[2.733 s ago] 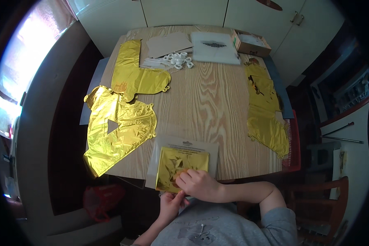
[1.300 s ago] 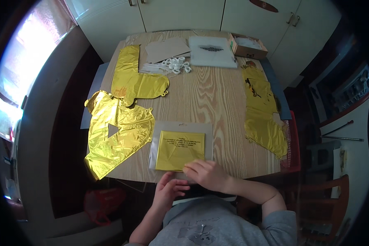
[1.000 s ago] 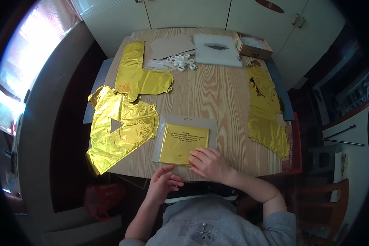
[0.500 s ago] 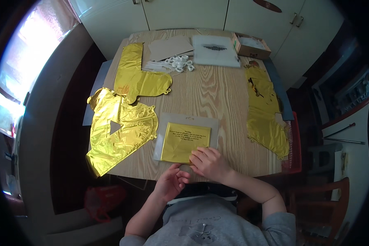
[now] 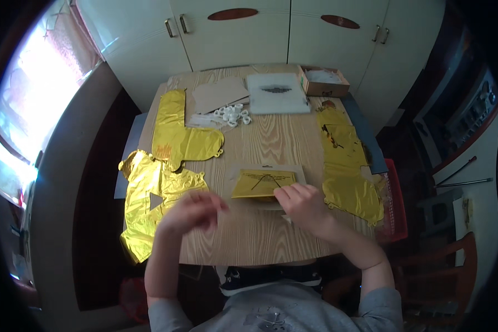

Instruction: Manually packaging gold foil sheets into plastic sleeves with cardboard stiffeners.

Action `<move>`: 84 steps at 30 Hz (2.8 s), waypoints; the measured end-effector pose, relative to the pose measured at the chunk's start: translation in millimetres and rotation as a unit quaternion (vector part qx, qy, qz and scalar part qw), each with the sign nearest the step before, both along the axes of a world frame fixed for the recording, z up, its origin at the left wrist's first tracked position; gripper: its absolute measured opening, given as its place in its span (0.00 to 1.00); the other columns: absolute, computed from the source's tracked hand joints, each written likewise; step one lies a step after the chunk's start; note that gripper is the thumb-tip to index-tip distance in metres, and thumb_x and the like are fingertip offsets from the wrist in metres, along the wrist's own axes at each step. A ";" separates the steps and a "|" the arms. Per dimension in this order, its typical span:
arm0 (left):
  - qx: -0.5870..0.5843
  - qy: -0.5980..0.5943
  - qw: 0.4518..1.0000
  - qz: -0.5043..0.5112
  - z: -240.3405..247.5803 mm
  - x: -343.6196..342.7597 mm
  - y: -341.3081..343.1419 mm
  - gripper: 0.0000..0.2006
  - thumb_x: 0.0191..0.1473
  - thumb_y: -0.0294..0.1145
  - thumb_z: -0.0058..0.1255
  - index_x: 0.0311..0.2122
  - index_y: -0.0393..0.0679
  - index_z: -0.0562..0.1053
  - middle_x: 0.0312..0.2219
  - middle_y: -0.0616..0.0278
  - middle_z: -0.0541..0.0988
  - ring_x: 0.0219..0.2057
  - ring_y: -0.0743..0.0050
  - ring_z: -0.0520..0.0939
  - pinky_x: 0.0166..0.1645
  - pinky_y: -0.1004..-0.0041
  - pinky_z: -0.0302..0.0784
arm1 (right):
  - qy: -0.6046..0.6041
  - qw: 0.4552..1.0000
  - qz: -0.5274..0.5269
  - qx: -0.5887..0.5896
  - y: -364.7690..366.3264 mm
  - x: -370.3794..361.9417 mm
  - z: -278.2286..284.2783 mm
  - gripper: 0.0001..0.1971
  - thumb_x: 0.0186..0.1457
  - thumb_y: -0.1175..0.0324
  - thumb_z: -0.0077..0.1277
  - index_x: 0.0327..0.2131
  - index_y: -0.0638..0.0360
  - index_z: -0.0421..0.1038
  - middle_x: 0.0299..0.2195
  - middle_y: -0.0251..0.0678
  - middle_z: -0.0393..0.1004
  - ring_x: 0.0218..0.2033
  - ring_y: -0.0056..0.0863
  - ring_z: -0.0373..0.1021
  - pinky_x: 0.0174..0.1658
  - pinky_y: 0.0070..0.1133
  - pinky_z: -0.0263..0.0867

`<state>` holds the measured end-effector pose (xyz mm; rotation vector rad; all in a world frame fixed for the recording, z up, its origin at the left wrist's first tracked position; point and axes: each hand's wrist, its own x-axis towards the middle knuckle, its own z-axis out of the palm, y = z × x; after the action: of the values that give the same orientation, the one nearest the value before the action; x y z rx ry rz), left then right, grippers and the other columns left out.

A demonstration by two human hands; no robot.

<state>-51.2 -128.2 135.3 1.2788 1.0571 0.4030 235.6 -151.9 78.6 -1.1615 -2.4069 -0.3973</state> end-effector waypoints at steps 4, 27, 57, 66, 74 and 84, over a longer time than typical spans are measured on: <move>0.364 0.145 0.916 0.083 -45.7 21.7 114.1 0.10 0.54 0.32 0.49 0.35 0.37 0.78 0.24 0.58 0.79 0.27 0.67 0.81 0.31 0.72 0.75 | 0.033 0.999 -0.021 0.007 23.1 12.7 10.5 0.03 0.46 0.73 0.54 0.27 0.56 0.72 0.20 0.32 0.73 0.23 0.27 0.73 0.23 0.22 0.67; 0.598 0.172 0.778 -0.092 15.1 64.6 49.6 0.04 0.48 0.33 0.59 0.30 0.48 0.79 0.19 0.65 0.74 0.20 0.66 0.79 0.24 0.68 0.73 | 0.086 0.996 -0.030 -0.014 36.9 23.4 23.1 0.03 0.42 0.74 0.52 0.22 0.56 0.68 0.19 0.32 0.70 0.22 0.26 0.73 0.23 0.22 0.70; 0.483 0.317 0.761 -0.296 -67.7 104.6 -11.8 0.36 0.53 0.62 0.45 0.48 0.32 0.69 0.42 0.46 0.75 0.49 0.48 0.74 0.57 0.57 0.63 | 0.012 0.999 -0.049 0.020 -17.8 -9.2 -15.4 0.05 0.41 0.68 0.53 0.24 0.53 0.68 0.20 0.28 0.67 0.24 0.23 0.70 0.24 0.20 0.66; 0.571 0.208 0.749 -0.265 -85.7 60.4 -46.2 0.25 0.54 0.52 0.50 0.47 0.40 0.72 0.42 0.52 0.77 0.44 0.53 0.78 0.52 0.59 0.70 | -0.019 0.998 -0.056 -0.029 -33.9 1.1 -52.9 0.10 0.44 0.67 0.50 0.33 0.57 0.71 0.25 0.28 0.68 0.30 0.23 0.69 0.29 0.21 0.66; 0.432 0.293 0.853 -0.016 -84.7 1.9 56.0 0.08 0.53 0.36 0.51 0.34 0.44 0.77 0.32 0.55 0.80 0.32 0.54 0.81 0.37 0.61 0.77 | 0.028 0.999 0.008 -0.016 -31.5 -9.5 -67.7 0.15 0.47 0.69 0.48 0.40 0.62 0.74 0.41 0.38 0.75 0.43 0.30 0.71 0.43 0.24 0.68; 0.495 0.445 0.744 0.057 -125.7 -0.6 226.8 0.08 0.49 0.32 0.48 0.30 0.39 0.75 0.35 0.51 0.77 0.39 0.48 0.78 0.42 0.57 0.74 | 0.052 0.997 0.025 -0.058 -28.9 -7.5 -80.6 0.13 0.48 0.70 0.48 0.38 0.63 0.74 0.42 0.40 0.75 0.46 0.33 0.72 0.48 0.27 0.69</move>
<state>-51.9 98.6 9.7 2.5202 1.8424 0.4726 228.1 -180.8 -2.0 -1.1382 -2.3900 -0.1793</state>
